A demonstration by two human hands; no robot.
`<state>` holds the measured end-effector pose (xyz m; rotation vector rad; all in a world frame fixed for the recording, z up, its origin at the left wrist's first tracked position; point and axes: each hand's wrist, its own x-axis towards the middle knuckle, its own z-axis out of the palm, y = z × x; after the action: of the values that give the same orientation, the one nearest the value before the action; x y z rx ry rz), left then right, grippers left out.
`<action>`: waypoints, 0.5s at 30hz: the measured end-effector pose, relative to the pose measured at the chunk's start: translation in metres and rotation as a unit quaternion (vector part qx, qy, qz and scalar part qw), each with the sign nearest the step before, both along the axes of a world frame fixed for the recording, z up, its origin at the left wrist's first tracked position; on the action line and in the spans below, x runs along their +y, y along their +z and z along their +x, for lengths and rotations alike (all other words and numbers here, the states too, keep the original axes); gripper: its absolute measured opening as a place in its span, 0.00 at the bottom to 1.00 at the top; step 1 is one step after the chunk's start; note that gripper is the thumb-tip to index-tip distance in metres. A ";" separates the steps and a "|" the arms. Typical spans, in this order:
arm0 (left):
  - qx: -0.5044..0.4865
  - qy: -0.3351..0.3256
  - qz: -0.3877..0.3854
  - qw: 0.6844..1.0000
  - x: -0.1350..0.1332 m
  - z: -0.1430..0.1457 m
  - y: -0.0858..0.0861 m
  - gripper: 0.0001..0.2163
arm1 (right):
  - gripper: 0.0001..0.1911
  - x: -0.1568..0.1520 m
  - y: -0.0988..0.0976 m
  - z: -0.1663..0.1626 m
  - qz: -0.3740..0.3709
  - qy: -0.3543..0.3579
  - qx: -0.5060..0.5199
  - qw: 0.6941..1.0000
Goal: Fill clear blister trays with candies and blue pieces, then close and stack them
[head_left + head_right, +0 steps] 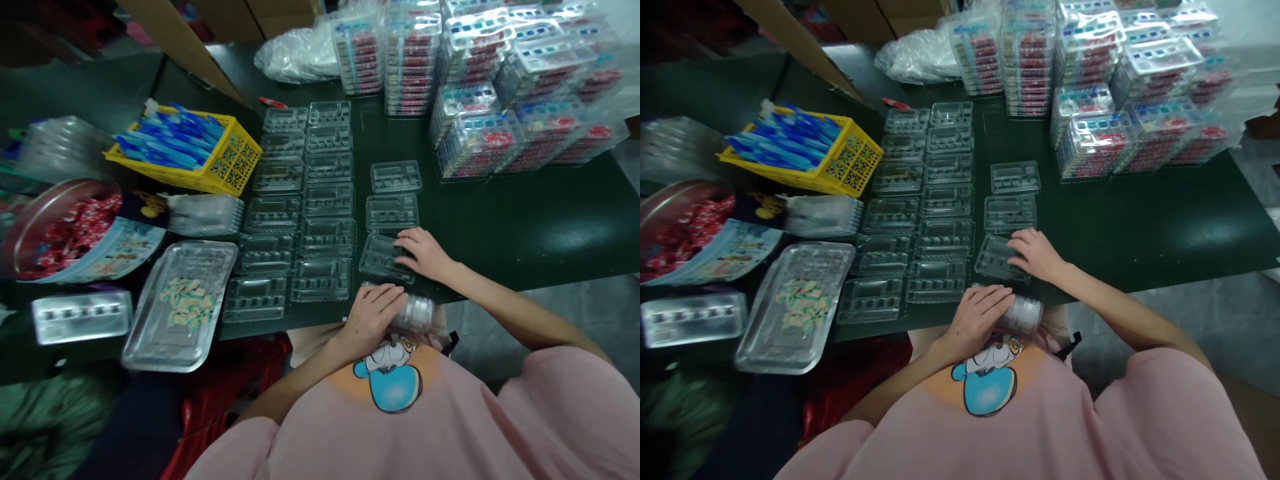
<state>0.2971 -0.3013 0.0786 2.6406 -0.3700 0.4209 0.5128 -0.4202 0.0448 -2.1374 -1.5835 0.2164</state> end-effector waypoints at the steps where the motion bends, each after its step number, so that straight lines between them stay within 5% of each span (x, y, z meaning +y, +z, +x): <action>1: 0.000 0.000 0.000 1.000 0.000 0.000 0.000 0.18 | 0.22 -0.004 -0.001 -0.007 -0.016 0.040 -0.016 0.999; 6: 0.013 -0.001 -0.002 1.000 0.001 0.001 0.002 0.19 | 0.30 -0.009 -0.014 -0.013 -0.084 0.077 -0.067 0.991; 15: -0.006 0.019 -0.002 1.000 0.004 0.008 -0.002 0.18 | 0.25 0.025 -0.014 0.053 -0.098 0.043 -0.064 0.992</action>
<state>0.3053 -0.2972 0.0771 2.6466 -0.3222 0.4490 0.5654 -0.3956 0.0306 -2.2719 -1.7962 0.2786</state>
